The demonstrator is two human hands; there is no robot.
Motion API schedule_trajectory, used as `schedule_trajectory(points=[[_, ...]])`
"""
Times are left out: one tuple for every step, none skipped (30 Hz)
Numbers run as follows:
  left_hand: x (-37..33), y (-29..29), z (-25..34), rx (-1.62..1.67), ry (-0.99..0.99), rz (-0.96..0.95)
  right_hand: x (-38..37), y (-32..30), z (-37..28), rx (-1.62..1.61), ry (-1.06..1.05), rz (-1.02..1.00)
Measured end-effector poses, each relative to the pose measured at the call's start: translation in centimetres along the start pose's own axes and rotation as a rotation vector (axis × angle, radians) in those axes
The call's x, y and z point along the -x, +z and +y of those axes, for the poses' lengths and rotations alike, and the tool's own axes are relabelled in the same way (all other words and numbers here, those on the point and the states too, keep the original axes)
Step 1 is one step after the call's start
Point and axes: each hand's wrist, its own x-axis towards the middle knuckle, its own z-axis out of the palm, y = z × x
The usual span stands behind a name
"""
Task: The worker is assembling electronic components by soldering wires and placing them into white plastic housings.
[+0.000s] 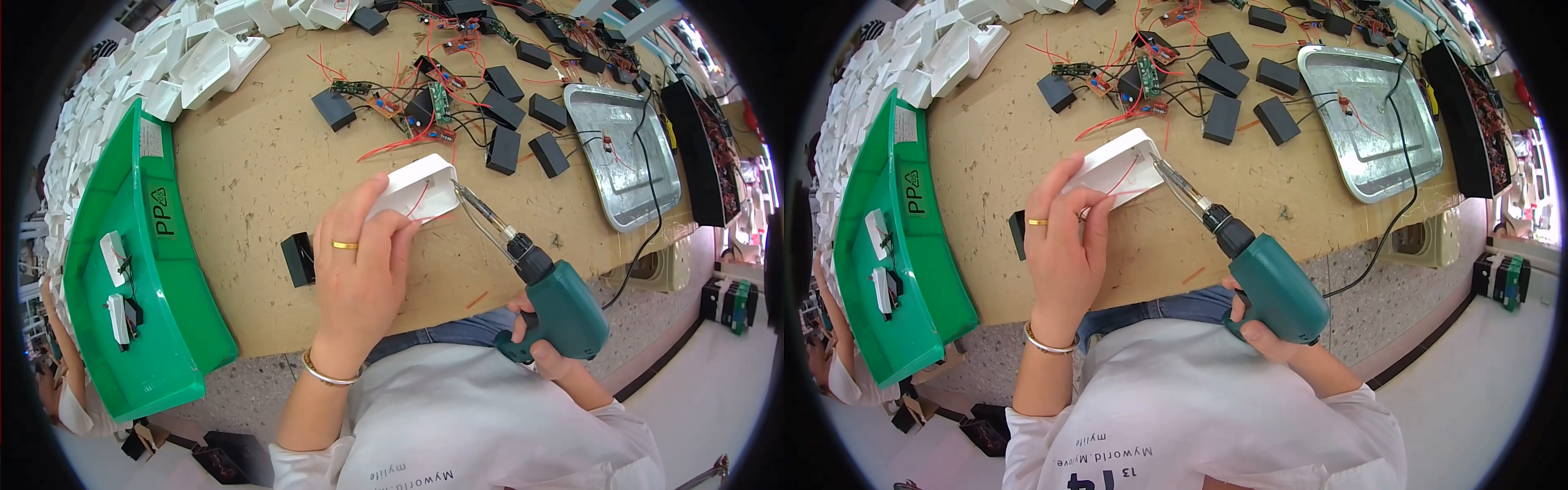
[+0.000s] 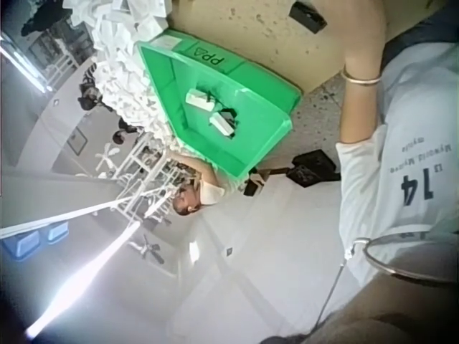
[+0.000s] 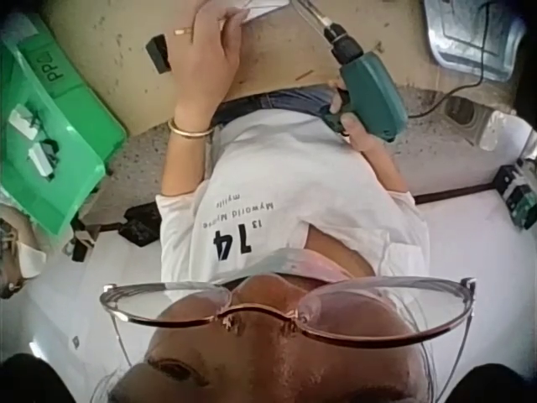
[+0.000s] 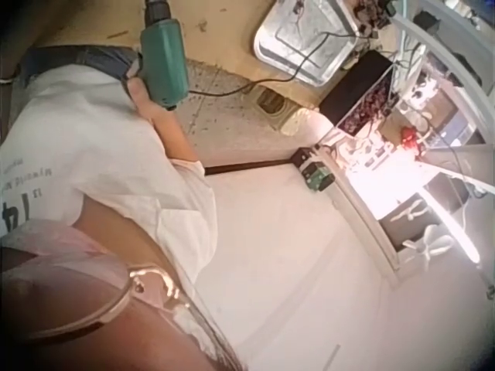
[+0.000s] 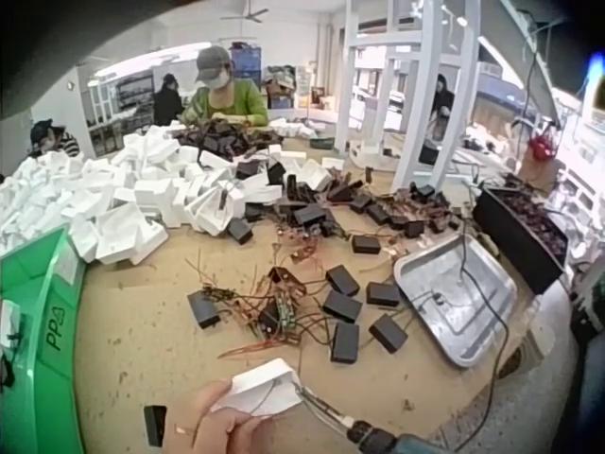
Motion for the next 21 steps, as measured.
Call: schedule_trajectory(points=[[0.0, 0.1, 0.2, 0.011, -0.066, 0.027, 0.0, 0.0, 0.0, 0.001, -0.009, -0.009], [-0.2, 0.2, 0.4, 0.009, -0.065, 0.027, -0.1, 0.0, -0.1, 0.002, -0.018, -0.018], [-0.6, 0.2, 0.5, -0.056, -0.048, 0.039, -0.1, -0.1, 0.0, 0.002, -0.02, -0.019], [-0.9, 0.3, 0.7, -0.121, -0.03, 0.051, -0.1, -0.3, 0.3, -0.005, -0.088, -0.058], [-0.9, 0.7, 0.7, -0.122, -0.029, 0.052, -0.1, -0.4, 0.4, -0.011, -0.156, -0.096], [-0.8, 1.2, 0.6, -0.081, -0.039, 0.058, -0.2, -0.4, 0.4, -0.013, -0.157, -0.099], [-0.7, 1.5, 0.6, -0.04, -0.049, 0.064, -0.3, -0.3, 0.4, 0.004, -0.177, -0.105], [-0.7, 1.6, 0.6, -0.043, -0.048, 0.064, -0.4, -0.2, 0.4, 0.021, -0.196, -0.111], [-0.7, 1.8, 0.6, -0.041, -0.048, 0.072, -0.4, -0.3, 0.3, 0.02, -0.196, -0.112], [-0.7, 1.8, 0.6, -0.038, -0.047, 0.079, -0.4, -0.3, 0.2, 0.068, -0.186, -0.117], [-0.8, 1.9, 0.7, -0.04, -0.048, 0.08, -0.4, -0.3, 0.2, 0.116, -0.177, -0.122], [-0.9, 1.9, 0.8, -0.081, -0.063, 0.072, -0.4, -0.4, 0.1, 0.116, -0.177, -0.122], [-1.0, 2.0, 0.9, -0.123, -0.078, 0.064, -0.4, -0.4, 0.2, 0.11, -0.164, -0.116], [-1.0, 2.1, 0.8, -0.124, -0.077, 0.064, -0.4, -0.4, 0.2, 0.105, -0.152, -0.111], [-0.9, 2.1, 0.8, -0.126, -0.078, 0.063, -0.4, -0.4, 0.2, 0.104, -0.152, -0.111], [-0.8, 2.2, 0.7, -0.128, -0.08, 0.062, -0.4, -0.4, 0.2, 0.129, -0.164, -0.121], [-0.8, 2.2, 0.7, -0.128, -0.079, 0.062, -0.4, -0.5, 0.2, 0.154, -0.176, -0.131], [-0.8, 2.2, 0.6, -0.12, -0.074, 0.068, -0.6, -0.2, 0.2, 0.153, -0.176, -0.13], [-0.8, 2.3, 0.6, -0.112, -0.069, 0.074, -0.9, 0.3, 0.1, 0.145, -0.218, -0.073], [-0.9, 2.2, 0.6, -0.112, -0.068, 0.073, -1.2, 0.6, 0.0, 0.137, -0.26, -0.016], [-1.0, 2.1, 0.7, -0.101, -0.074, 0.05, -1.4, 0.5, -0.1, 0.136, -0.26, -0.017]])
